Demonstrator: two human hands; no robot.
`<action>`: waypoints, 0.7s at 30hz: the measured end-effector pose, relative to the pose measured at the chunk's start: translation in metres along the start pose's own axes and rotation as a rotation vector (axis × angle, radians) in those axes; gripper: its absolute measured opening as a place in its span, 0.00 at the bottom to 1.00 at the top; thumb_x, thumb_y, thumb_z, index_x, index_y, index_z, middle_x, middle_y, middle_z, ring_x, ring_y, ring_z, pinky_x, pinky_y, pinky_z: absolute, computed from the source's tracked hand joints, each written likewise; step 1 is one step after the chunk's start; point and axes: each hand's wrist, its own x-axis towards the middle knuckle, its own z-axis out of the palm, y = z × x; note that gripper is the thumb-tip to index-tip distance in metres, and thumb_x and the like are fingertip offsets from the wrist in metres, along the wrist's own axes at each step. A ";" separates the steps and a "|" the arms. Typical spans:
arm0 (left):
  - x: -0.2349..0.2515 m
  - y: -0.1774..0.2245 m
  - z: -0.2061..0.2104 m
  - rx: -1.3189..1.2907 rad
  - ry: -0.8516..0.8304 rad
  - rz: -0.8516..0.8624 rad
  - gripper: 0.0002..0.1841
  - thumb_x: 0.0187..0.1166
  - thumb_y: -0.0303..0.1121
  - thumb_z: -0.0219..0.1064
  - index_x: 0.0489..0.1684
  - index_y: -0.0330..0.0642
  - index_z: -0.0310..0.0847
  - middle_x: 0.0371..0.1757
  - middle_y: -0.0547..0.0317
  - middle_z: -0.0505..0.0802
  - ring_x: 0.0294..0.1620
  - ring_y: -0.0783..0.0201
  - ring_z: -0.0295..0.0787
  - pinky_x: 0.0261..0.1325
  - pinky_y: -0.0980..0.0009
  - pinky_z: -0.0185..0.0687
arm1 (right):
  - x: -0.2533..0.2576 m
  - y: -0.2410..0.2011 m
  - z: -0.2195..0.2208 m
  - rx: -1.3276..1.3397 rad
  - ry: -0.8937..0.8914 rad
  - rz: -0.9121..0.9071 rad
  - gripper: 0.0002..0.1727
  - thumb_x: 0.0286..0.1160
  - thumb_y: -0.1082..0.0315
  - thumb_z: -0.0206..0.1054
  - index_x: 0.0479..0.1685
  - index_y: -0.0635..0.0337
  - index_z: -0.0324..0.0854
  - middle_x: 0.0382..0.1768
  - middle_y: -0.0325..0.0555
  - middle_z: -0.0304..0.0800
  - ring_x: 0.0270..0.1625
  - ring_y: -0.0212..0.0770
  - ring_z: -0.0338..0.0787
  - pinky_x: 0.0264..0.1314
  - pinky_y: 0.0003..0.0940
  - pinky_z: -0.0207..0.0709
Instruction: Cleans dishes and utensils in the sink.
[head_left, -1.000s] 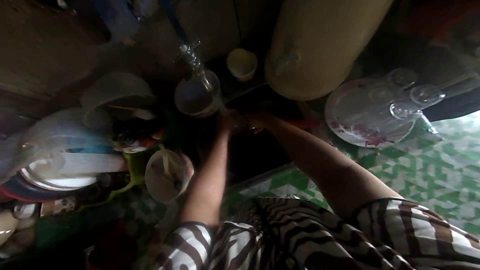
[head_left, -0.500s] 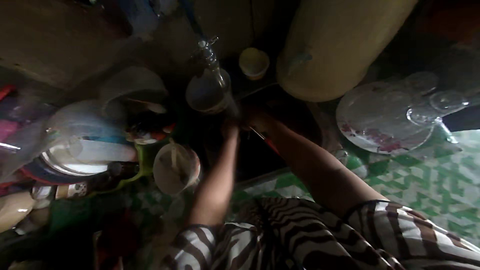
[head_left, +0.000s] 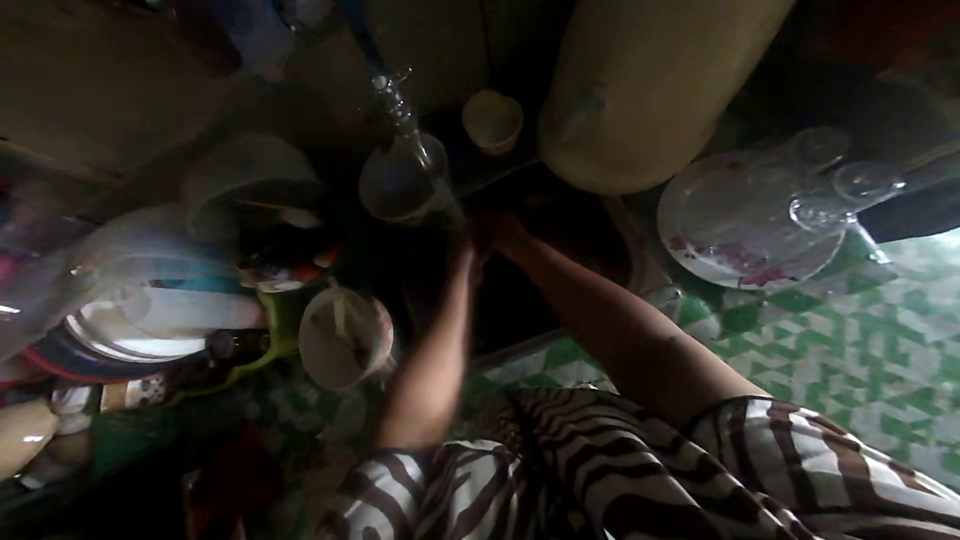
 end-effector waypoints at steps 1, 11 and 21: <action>-0.003 0.001 0.003 -0.048 -0.053 -0.027 0.25 0.90 0.50 0.57 0.76 0.43 0.72 0.62 0.48 0.87 0.57 0.55 0.86 0.58 0.55 0.86 | -0.001 -0.001 0.001 -0.067 0.033 -0.043 0.22 0.86 0.65 0.62 0.72 0.69 0.79 0.70 0.69 0.82 0.73 0.64 0.82 0.78 0.62 0.72; -0.004 0.030 -0.011 -0.125 0.092 0.039 0.19 0.90 0.39 0.59 0.69 0.34 0.75 0.57 0.44 0.87 0.52 0.55 0.87 0.55 0.57 0.88 | -0.005 0.016 0.004 0.073 0.095 -0.240 0.18 0.78 0.67 0.71 0.64 0.63 0.84 0.69 0.60 0.82 0.71 0.53 0.83 0.76 0.52 0.77; -0.010 0.032 -0.009 -0.230 0.114 0.043 0.20 0.92 0.39 0.56 0.74 0.33 0.71 0.62 0.41 0.87 0.56 0.52 0.88 0.60 0.57 0.87 | 0.002 0.048 0.000 0.130 -0.064 -0.183 0.18 0.87 0.59 0.64 0.67 0.58 0.82 0.58 0.54 0.90 0.59 0.47 0.90 0.68 0.50 0.82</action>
